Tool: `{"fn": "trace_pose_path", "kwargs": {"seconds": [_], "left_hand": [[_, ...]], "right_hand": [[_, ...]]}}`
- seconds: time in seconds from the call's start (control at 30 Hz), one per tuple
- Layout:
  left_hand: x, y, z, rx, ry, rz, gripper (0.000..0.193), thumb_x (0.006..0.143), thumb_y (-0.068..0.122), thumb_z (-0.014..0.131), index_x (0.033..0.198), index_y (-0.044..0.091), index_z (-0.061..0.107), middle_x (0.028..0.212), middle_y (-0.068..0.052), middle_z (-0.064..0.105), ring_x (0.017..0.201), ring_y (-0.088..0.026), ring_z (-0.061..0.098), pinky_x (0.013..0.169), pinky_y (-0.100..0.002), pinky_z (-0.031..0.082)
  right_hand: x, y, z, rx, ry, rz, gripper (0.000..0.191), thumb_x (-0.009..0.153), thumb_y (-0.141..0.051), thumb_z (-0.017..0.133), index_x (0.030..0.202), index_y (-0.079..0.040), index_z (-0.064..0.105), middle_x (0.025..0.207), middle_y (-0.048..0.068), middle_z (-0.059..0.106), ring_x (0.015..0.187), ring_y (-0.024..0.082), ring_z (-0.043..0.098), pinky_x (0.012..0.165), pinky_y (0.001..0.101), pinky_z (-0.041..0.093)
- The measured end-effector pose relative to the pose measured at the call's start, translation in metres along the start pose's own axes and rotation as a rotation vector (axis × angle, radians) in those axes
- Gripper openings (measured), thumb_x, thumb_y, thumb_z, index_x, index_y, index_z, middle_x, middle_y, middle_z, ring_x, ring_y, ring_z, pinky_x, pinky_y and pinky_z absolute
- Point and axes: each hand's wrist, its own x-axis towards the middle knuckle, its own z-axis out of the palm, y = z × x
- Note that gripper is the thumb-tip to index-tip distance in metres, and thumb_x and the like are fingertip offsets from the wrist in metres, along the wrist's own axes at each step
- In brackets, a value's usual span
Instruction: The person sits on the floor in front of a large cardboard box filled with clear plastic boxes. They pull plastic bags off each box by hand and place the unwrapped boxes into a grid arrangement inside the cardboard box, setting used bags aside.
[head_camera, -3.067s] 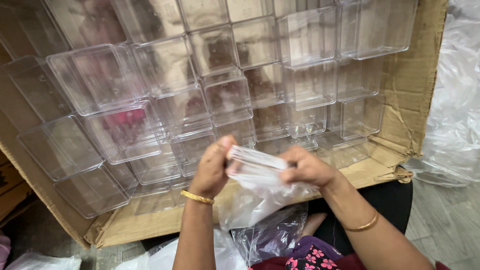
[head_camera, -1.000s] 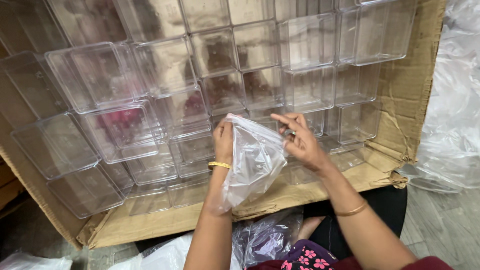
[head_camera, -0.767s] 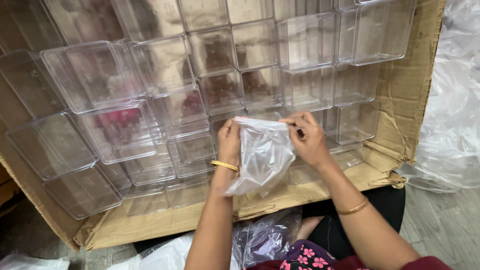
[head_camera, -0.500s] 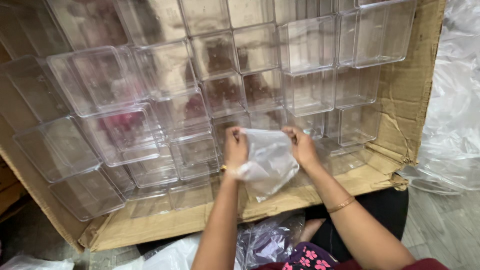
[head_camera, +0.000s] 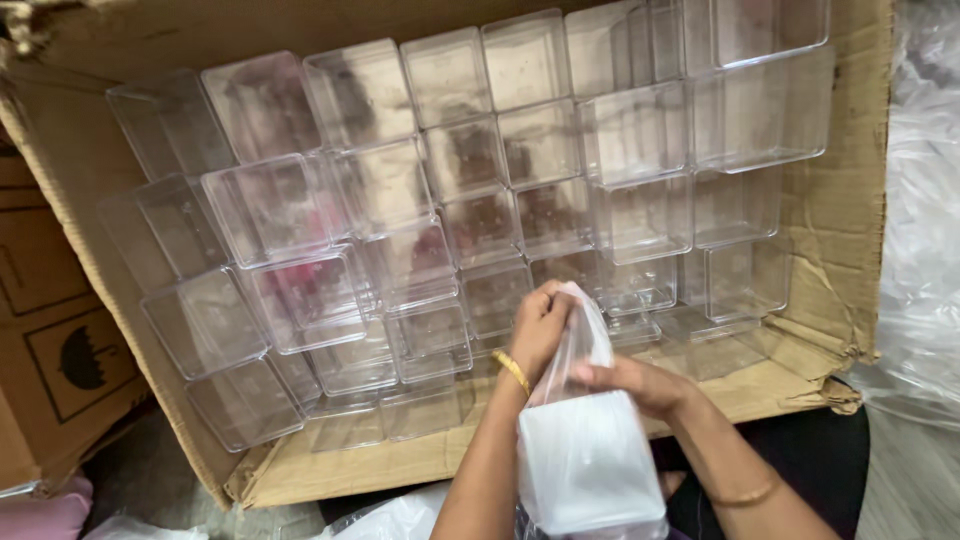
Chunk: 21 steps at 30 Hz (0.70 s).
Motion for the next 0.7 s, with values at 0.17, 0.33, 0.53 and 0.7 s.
{"fn": "trace_pose_path", "kwargs": {"seconds": [0.17,0.33,0.53,0.7], "left_hand": [[-0.015,-0.024,0.013,-0.115,-0.088,0.004,0.012,0.100,0.017,0.070,0.099,0.005,0.070,0.084,0.005,0.064,0.074,-0.003,0.053,0.065,-0.022,0.044],[-0.039,-0.074,0.024,-0.158,-0.149,-0.173,0.017,0.098,0.019,0.069,0.109,0.007,0.068,0.086,0.003,0.070,0.071,-0.004,0.058,0.060,-0.022,0.046],[-0.046,-0.089,0.028,0.281,-0.118,-0.202,0.014,0.097,0.012,0.064,0.109,0.006,0.068,0.080,-0.004,0.070,0.070,-0.010,0.067,0.064,-0.027,0.057],[-0.045,-0.078,0.032,0.252,-0.116,-0.250,0.015,0.098,0.010,0.061,0.111,0.005,0.066,0.081,-0.006,0.072,0.072,-0.013,0.071,0.065,-0.029,0.060]], "right_hand": [[-0.045,-0.015,0.014,-0.040,0.203,-0.050,0.060,0.091,-0.038,0.068,0.141,-0.008,0.052,0.120,0.013,0.067,0.104,0.021,0.067,0.089,0.0431,0.058],[-0.125,-0.009,-0.038,0.333,0.536,-0.651,0.055,0.112,-0.040,0.052,0.130,0.012,0.058,0.122,0.022,0.069,0.109,0.030,0.067,0.097,0.0456,0.054],[-0.229,-0.017,-0.151,0.310,1.155,-1.344,0.063,0.108,-0.050,0.036,0.142,-0.002,0.060,0.146,0.012,0.066,0.139,0.028,0.064,0.120,0.0483,0.047],[-0.238,-0.053,-0.243,0.300,1.663,-1.185,0.061,0.101,-0.051,0.037,0.132,-0.010,0.071,0.127,0.007,0.076,0.106,0.022,0.069,0.080,0.0403,0.047]]}}
